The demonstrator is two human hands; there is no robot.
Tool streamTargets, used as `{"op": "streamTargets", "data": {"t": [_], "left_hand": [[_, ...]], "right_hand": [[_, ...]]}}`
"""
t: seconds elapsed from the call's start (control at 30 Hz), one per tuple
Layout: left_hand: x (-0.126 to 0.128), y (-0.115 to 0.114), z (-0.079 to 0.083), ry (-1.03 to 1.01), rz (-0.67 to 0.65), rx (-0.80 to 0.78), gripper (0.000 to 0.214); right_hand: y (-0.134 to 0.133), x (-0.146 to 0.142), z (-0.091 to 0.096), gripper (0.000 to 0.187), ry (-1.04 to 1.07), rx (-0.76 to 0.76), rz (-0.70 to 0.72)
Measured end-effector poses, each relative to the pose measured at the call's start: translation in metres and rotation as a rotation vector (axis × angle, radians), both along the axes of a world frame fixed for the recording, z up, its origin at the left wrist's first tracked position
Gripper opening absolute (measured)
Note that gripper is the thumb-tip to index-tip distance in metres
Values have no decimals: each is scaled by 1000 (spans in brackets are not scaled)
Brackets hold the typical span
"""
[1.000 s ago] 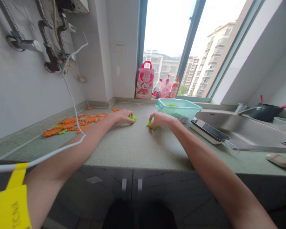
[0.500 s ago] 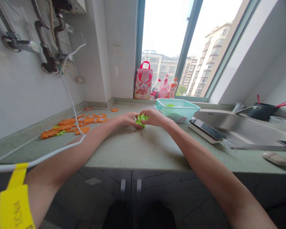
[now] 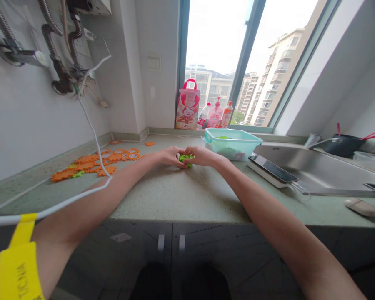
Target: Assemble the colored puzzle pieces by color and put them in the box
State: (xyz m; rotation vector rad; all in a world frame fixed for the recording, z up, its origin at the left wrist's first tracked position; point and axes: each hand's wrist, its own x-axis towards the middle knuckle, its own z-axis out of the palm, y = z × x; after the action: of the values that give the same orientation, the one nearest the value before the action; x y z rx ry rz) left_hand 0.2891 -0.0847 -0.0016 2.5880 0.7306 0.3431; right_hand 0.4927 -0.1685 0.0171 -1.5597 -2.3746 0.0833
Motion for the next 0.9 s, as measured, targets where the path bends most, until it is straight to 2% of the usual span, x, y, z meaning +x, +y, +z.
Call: {"op": "streamTargets", "data": {"t": [0.13,0.3,0.47,0.67,0.9], "left_hand": [[-1,1,-1,-18,-10,-17,66],[-3,4,-3,-46,7,-38,66],[-8,11,-4,-21,48,0,70],[-12,14,-3,19,77,38,75],[-12,16,-7,-25,55,8,76]], "right_hand": [[-3,0,2,31,5,-9,46],[-6,1,5,39,35,-67,88],[-6,1,3,55,-37,-75,51],[-2,1,-3,47,-40,-39,35],[0,1,-6,49,-25,-46,10]]}}
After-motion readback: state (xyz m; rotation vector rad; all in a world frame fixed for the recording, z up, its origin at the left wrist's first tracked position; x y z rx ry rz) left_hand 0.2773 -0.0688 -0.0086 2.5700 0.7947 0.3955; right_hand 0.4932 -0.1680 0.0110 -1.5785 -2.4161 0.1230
